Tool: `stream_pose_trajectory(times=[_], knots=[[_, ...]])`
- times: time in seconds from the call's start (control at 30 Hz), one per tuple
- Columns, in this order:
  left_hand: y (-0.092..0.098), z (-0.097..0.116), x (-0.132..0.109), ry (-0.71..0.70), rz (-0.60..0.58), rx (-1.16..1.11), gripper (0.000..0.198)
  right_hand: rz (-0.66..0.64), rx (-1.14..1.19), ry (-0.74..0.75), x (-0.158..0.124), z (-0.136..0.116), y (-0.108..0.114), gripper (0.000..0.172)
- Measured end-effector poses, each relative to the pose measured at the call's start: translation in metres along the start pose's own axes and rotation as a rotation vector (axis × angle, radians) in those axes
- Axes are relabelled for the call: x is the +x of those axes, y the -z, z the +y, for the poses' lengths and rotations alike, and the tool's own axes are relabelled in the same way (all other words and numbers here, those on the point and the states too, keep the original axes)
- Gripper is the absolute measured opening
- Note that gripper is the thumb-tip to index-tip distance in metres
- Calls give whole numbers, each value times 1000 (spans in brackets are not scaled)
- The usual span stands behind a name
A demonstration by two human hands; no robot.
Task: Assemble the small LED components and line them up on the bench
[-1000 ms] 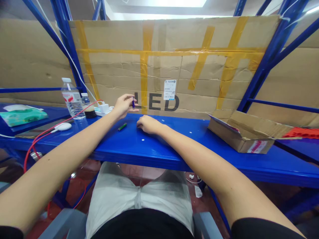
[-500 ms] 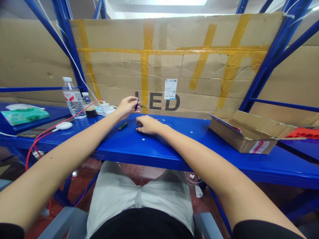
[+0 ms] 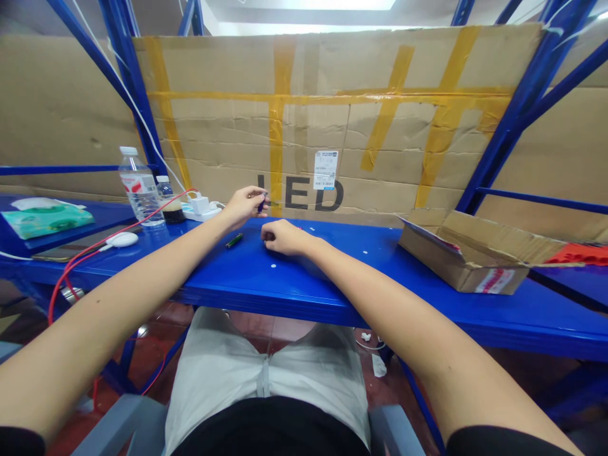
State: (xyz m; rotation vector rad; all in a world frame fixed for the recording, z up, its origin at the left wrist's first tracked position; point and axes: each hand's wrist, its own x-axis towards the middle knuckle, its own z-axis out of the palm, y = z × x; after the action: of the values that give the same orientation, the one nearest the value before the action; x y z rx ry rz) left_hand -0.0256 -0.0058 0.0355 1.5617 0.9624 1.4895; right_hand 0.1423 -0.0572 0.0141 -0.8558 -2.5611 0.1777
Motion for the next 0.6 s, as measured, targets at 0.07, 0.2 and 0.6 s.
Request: stream_pose_trajectory(times=[0.07,0.2,0.6], knots=[[-1,1,-1,2,-4,-3,17,86,91,-64,-3,7,5,17],[-3,2,-4,-2,-30,-8,15,230,339,-214,-10,25,20,16],[-24,-6,-18,5,-356,71,12,459,167,-157,-21,44,49,22]])
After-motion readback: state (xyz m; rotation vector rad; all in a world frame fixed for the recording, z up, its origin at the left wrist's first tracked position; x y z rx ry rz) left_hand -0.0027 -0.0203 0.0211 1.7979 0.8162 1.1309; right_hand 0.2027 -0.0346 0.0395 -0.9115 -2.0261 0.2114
